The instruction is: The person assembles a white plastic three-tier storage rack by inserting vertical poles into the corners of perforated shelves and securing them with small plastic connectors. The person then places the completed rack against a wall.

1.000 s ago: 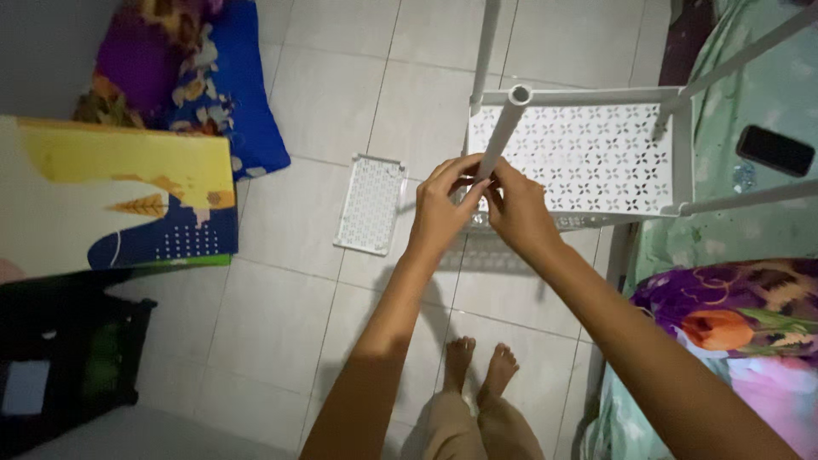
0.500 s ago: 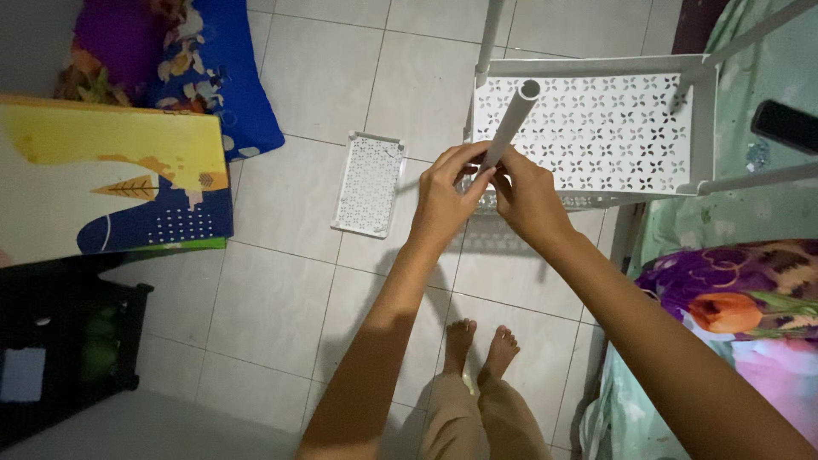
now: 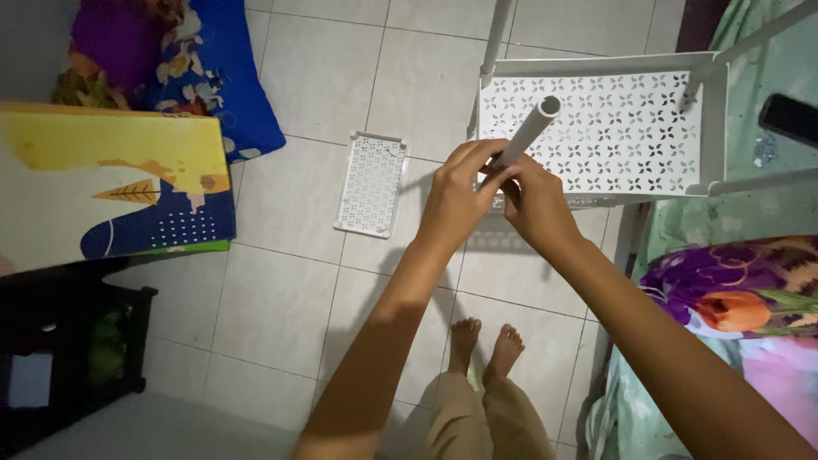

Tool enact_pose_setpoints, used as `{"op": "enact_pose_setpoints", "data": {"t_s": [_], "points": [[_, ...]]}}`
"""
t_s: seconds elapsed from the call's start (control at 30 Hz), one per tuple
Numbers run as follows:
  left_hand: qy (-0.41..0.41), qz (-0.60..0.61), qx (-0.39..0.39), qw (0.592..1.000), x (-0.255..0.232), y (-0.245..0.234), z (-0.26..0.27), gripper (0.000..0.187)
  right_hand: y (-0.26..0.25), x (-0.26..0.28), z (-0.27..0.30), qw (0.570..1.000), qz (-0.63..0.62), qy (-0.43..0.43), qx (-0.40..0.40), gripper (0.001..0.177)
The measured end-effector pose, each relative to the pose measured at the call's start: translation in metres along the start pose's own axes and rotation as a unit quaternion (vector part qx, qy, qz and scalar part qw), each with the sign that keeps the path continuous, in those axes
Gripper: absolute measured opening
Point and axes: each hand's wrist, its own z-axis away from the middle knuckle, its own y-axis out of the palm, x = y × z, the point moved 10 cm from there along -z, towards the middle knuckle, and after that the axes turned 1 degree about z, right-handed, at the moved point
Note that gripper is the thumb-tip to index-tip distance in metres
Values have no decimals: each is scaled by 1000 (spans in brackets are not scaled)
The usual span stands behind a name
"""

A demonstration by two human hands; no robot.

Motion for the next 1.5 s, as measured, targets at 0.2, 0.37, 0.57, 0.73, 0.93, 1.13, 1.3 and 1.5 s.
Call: {"op": "enact_pose_setpoints", "data": {"t_s": [0.2, 0.37, 0.57, 0.73, 0.93, 1.13, 1.3, 1.5], "points": [[78, -28, -18, 996, -17, 0, 16, 31, 15, -24, 5, 993, 94, 29, 61, 33], [82, -20, -51, 995, -11, -2, 9, 32, 14, -25, -2, 997, 23, 62, 33, 28], [63, -30, -60, 996, -1, 3, 9, 30, 18, -29, -6, 995, 5, 94, 34, 29], [76, -58, -61, 994, 0, 10, 10, 30, 27, -47, -1, 991, 81, 98, 43, 19], [74, -85, -46, 993, 5, 13, 16, 29, 37, -51, 7, 996, 73, 52, 20, 14], [101, -73, -37, 992, 5, 17, 15, 31, 41, -58, 3, 994, 51, 86, 38, 11], [67, -78, -36, 994, 20, 22, 17, 31, 37, -54, 12, 996, -15, 82, -15, 21], [43, -16, 16, 999, -8, 9, 5, 35, 34, -50, 1, 984, 33, 159, 70, 16]]}}
